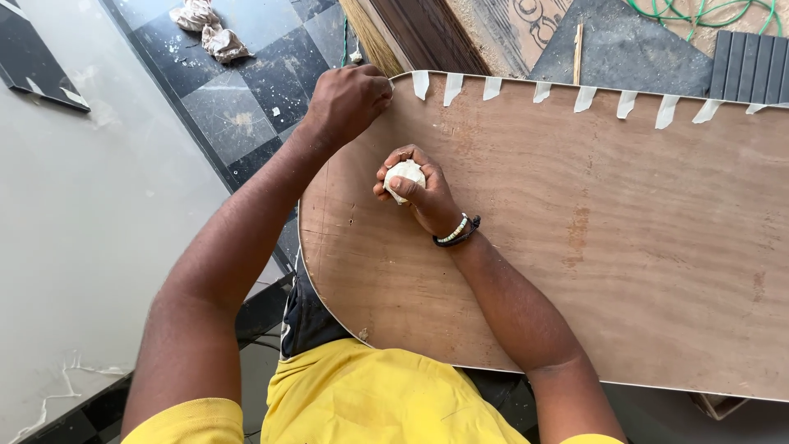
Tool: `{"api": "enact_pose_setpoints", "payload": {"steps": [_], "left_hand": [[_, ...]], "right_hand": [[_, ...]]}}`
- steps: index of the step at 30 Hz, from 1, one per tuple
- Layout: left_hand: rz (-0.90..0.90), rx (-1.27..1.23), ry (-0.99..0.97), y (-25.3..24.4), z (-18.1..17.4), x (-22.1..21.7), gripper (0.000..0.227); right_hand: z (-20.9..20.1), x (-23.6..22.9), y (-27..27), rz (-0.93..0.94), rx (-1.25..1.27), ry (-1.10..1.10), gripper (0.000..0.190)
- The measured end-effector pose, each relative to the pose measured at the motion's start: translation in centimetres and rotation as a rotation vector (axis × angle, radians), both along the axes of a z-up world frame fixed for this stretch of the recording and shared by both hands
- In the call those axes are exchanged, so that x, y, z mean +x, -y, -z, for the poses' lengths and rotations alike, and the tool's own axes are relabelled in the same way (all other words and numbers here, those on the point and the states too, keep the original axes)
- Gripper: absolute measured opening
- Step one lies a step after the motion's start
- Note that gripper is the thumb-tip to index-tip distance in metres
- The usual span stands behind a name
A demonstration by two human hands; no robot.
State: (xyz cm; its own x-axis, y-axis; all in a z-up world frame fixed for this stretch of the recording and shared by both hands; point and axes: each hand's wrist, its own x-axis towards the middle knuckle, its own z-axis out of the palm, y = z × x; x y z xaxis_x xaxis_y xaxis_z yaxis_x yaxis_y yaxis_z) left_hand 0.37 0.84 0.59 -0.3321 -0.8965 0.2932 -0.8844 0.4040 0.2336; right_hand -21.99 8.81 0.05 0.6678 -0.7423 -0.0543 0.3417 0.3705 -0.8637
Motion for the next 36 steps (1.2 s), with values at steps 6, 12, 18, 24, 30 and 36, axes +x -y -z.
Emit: {"api": "enact_pose_setpoints", "payload": {"steps": [6, 12, 18, 24, 30, 36], "left_hand": [[-0.022, -0.297, 0.225, 0.5, 3.3, -0.6, 0.020], [-0.326, 0.106, -0.430, 0.5, 2.6, -0.5, 0.016], [-0.425, 0.115, -0.524, 2.6, 6.6, 0.8, 0.017], [-0.208, 0.138, -0.792, 1.5, 5.7, 1.4, 0.026], [-0.226, 0.156, -0.562, 0.5, 1.5, -0.4, 0.023], [-0.396, 0.451, -0.685, 2.2, 2.6, 0.5, 0.027]], "right_hand": [[-0.3, 0.1, 0.1, -0.006, 0.030, 0.018, 0.041], [-0.1, -0.1, -0.1, -0.008, 0.047, 0.048, 0.043], [-0.1, -0.1, 0.1, -0.017, 0.034, 0.058, 0.042], [-0.4, 0.0, 0.2, -0.029, 0.036, 0.061, 0.043], [-0.3, 0.0, 0.2, -0.028, 0.070, 0.046, 0.048], [0.1, 0.0, 0.3, -0.024, 0.070, 0.058, 0.048]]}}
